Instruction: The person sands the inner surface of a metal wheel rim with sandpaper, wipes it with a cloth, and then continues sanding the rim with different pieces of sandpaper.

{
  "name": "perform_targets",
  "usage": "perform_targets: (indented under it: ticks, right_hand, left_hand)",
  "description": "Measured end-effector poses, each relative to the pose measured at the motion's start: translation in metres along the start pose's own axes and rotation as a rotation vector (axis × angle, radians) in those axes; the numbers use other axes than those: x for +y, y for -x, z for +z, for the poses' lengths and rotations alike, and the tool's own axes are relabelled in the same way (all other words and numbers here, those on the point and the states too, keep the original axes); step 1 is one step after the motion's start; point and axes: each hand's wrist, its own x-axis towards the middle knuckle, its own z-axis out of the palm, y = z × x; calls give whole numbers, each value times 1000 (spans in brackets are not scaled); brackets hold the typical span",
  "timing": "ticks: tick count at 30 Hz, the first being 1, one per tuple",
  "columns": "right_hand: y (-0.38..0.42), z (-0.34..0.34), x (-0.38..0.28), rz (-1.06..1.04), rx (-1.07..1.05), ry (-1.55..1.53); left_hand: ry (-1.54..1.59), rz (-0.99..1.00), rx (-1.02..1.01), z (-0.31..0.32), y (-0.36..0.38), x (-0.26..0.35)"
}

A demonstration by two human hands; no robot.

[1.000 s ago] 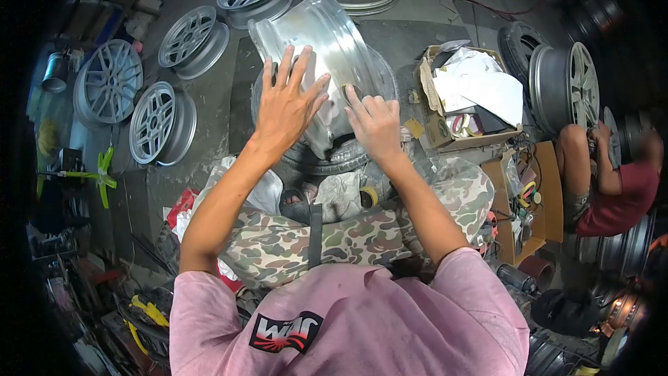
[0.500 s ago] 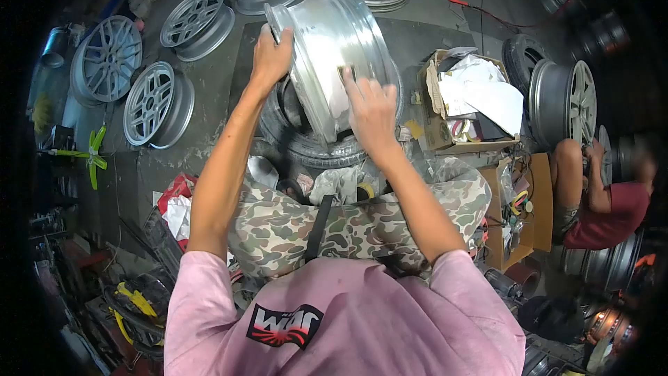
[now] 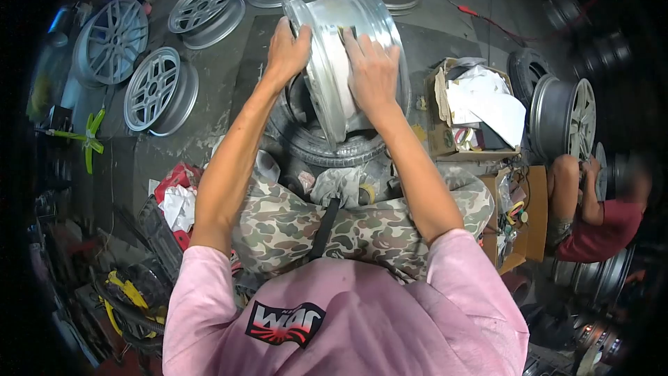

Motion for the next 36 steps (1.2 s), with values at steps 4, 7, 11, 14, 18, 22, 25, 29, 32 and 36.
perform_targets:
  ticks: [4,7,11,14,18,22,25,29,32,36]
  right_hand:
    - [74,-26,4,53,-120,17]
    - [40,-16,7,31,-57,13]
    - [6,-2,3,-8,38,16]
    - [54,-21,3,-21,31,-8]
    - [28,-9,10,-35,29,7]
    - [8,-5,2,-27,49,31]
    - [78,-24,0,36,-36,36]
    - [32,-11,6,63,-22,23]
    - [-18,4,0,19,41,48]
    - [56,-14,-5,69,64,-2]
  left_hand:
    - [-24,46,72,2,5,9]
    - [-14,50,73,6,6,10]
    - [-24,10,12,-3,0,7]
    - [-23,17,65,-1,8,15]
    - [-12,70,80,8,1,5]
    - [-23,26,8,-6,2,9]
    - [-47,38,82,0,8,13]
    - [-15,53,91,4,4,12]
    - [-13,44,30,-6,4,12]
    - [-17,23,-15,-3,0,2]
